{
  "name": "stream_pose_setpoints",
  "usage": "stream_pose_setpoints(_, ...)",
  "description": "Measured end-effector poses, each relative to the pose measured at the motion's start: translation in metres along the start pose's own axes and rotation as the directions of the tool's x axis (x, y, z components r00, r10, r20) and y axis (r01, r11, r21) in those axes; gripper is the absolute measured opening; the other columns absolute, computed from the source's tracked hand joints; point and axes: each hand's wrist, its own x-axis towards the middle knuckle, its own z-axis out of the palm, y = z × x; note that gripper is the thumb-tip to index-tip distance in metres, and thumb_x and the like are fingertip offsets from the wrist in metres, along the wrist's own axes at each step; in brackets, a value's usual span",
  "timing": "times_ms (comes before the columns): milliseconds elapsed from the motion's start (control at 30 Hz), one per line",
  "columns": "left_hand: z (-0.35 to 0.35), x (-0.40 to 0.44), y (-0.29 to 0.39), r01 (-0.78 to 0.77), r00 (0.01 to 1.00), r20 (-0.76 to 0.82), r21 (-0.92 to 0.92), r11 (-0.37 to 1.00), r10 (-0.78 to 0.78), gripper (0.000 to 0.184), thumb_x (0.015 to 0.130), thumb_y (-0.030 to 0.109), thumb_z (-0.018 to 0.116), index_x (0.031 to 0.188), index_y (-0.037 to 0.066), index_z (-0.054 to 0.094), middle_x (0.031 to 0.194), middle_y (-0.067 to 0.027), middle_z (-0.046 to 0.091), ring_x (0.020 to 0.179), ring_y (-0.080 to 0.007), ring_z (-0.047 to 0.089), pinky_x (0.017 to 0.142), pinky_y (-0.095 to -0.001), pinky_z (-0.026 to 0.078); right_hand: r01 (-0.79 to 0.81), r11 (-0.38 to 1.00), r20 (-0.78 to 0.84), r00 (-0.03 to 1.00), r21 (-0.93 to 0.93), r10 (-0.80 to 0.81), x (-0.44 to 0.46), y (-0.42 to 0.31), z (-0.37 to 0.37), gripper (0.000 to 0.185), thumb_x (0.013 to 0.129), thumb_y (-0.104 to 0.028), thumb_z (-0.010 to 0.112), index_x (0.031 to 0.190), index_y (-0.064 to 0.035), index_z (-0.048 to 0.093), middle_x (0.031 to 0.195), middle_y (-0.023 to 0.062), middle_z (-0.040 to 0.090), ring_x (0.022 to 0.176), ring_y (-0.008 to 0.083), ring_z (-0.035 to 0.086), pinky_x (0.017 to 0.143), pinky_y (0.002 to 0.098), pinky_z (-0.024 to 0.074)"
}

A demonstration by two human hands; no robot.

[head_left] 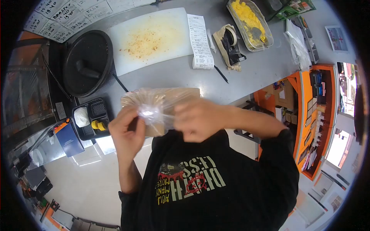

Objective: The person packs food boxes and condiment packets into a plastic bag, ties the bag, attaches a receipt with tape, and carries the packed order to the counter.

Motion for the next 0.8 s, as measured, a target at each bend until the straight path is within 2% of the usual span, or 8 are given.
stream_pose_setpoints(67,0.007,-0.001,0.007,-0.093,0.995,0.03,0.025,0.995,0.092,0.024,0.076,-0.008,0.069,0.1,-0.004,0.069,0.092,-0.0133,0.071,0.079,-0.0225,0.065,0.073,-0.0299,0.051,-0.249,0.963,-0.324,0.907,0.108,0.271,-0.015,0.018,-0.023,0.015,0.08,-0.018,0.068,0.079,-0.0055,0.06,0.073,0.0063,0.058,0.067,0.0239,0.056,0.061,0.0392,0.0469)
stream_pose_setpoints(167,0.007,0.0,0.03,-0.126,0.987,0.115,0.142,0.982,0.11,0.033,0.073,-0.002,0.077,0.105,-0.001,0.07,0.098,-0.0122,0.07,0.084,-0.0229,0.064,0.077,-0.0318,0.051,-0.727,0.563,-0.635,0.228,0.394,0.738,-0.053,0.076,-0.032,0.02,0.087,-0.018,0.067,0.097,-0.0005,0.063,0.083,0.0121,0.066,0.078,0.0275,0.065,0.068,0.0378,0.0511)
stream_pose_setpoints(233,0.01,0.002,0.041,-0.224,0.964,0.202,0.282,0.933,0.171,0.037,0.073,-0.001,0.078,0.11,-0.001,0.069,0.104,-0.0105,0.069,0.092,-0.0165,0.062,0.081,-0.0296,0.048,-0.882,0.464,-0.859,0.303,-0.088,0.413,-0.107,0.163,0.005,0.04,0.088,-0.02,0.072,0.116,0.0031,0.057,0.093,0.0176,0.069,0.082,0.0262,0.066,0.073,0.0376,0.0518)
stream_pose_setpoints(333,0.012,0.001,0.021,-0.188,0.982,0.075,0.223,0.957,0.175,0.027,0.075,0.001,0.077,0.101,-0.001,0.071,0.09,-0.0146,0.07,0.072,-0.0251,0.063,0.069,-0.0316,0.051,-0.813,0.304,-0.601,-0.07,0.497,0.796,-0.097,0.17,0.021,0.055,0.086,-0.021,0.076,0.129,0.0037,0.052,0.093,0.0117,0.065,0.089,0.0202,0.063,0.078,0.0327,0.0508)
stream_pose_setpoints(433,0.006,0.001,0.005,-0.126,0.992,0.047,0.105,0.987,0.121,0.019,0.08,-0.001,0.073,0.099,-0.003,0.07,0.085,-0.0145,0.068,0.07,-0.0214,0.063,0.066,-0.0295,0.049,-0.696,0.265,-0.424,-0.062,0.667,0.903,-0.082,0.159,0.006,0.052,0.086,-0.013,0.075,0.13,0.0034,0.052,0.101,0.0122,0.067,0.092,0.019,0.064,0.08,0.0323,0.0519)
stream_pose_setpoints(600,0.012,-0.001,0.003,-0.064,0.998,0.009,0.002,0.998,0.064,0.017,0.085,-0.001,0.072,0.101,-0.005,0.069,0.085,-0.0123,0.069,0.074,-0.0139,0.062,0.067,-0.0272,0.049,-0.508,0.487,-0.501,0.122,0.71,0.857,-0.072,0.13,-0.036,0.041,0.09,-0.002,0.065,0.129,0.0019,0.054,0.108,0.0102,0.068,0.09,0.0159,0.065,0.079,0.0279,0.0525)
stream_pose_setpoints(733,0.012,0.0,0.005,0.004,0.999,0.051,-0.045,0.999,-0.002,0.032,0.085,0.001,0.075,0.115,-0.003,0.065,0.1,-0.0126,0.069,0.083,-0.0142,0.063,0.071,-0.0275,0.051,-0.334,0.524,-0.458,0.26,0.784,0.85,-0.06,0.087,-0.062,0.029,0.092,0.0,0.061,0.122,0.0005,0.061,0.104,0.0103,0.067,0.089,0.0137,0.065,0.075,0.0265,0.0513)
stream_pose_setpoints(800,0.013,0.002,0.021,-0.019,1.0,0.023,-0.043,0.999,0.02,0.046,0.083,0.001,0.077,0.125,-0.002,0.061,0.111,-0.0136,0.068,0.091,-0.0158,0.063,0.075,-0.028,0.051,-0.186,0.558,-0.52,0.214,0.809,0.827,-0.052,0.048,-0.061,0.029,0.093,-0.002,0.061,0.122,-0.0008,0.063,0.108,0.0093,0.067,0.088,0.0124,0.064,0.075,0.0259,0.0508)
